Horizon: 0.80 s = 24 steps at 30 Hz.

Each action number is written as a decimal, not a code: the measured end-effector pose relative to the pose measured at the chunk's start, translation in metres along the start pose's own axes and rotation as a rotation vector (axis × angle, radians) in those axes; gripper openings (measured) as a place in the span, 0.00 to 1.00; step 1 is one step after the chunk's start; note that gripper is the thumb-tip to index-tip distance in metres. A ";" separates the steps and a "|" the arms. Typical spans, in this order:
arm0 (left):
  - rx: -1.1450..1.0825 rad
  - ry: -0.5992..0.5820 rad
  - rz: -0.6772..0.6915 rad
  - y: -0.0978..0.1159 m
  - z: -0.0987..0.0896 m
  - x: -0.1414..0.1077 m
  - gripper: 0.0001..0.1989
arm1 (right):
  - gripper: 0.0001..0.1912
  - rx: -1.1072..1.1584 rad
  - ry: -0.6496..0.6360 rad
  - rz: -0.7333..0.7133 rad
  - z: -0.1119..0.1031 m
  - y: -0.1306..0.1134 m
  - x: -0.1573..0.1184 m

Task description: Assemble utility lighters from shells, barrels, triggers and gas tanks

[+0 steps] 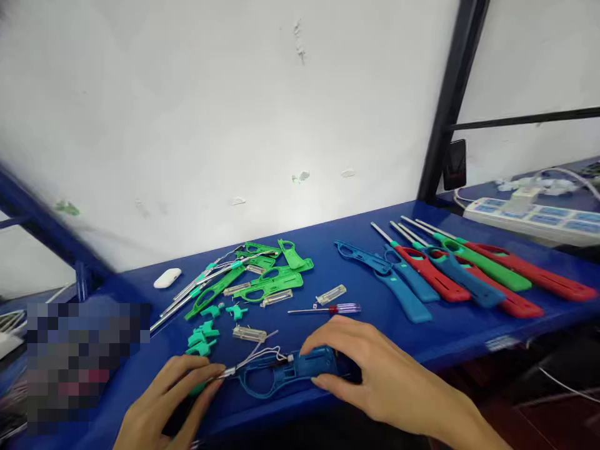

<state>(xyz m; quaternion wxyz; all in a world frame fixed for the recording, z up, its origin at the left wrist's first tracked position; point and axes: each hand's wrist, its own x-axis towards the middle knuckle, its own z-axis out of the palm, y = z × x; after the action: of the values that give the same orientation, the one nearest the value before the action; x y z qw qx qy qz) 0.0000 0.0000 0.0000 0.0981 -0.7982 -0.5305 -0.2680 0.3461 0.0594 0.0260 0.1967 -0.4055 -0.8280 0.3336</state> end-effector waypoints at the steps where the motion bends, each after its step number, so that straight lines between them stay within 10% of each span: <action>1: -0.015 0.002 -0.001 0.000 0.000 0.000 0.10 | 0.16 0.000 0.003 -0.005 0.001 0.001 -0.001; 24: 0.001 0.008 0.110 0.013 -0.012 0.011 0.15 | 0.14 -0.011 0.034 -0.073 0.003 0.003 -0.003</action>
<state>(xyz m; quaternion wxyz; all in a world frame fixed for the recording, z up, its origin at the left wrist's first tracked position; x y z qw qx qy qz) 0.0112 -0.0022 0.0175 0.1152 -0.8250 -0.4855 -0.2653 0.3473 0.0575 0.0216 0.2207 -0.3819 -0.8405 0.3147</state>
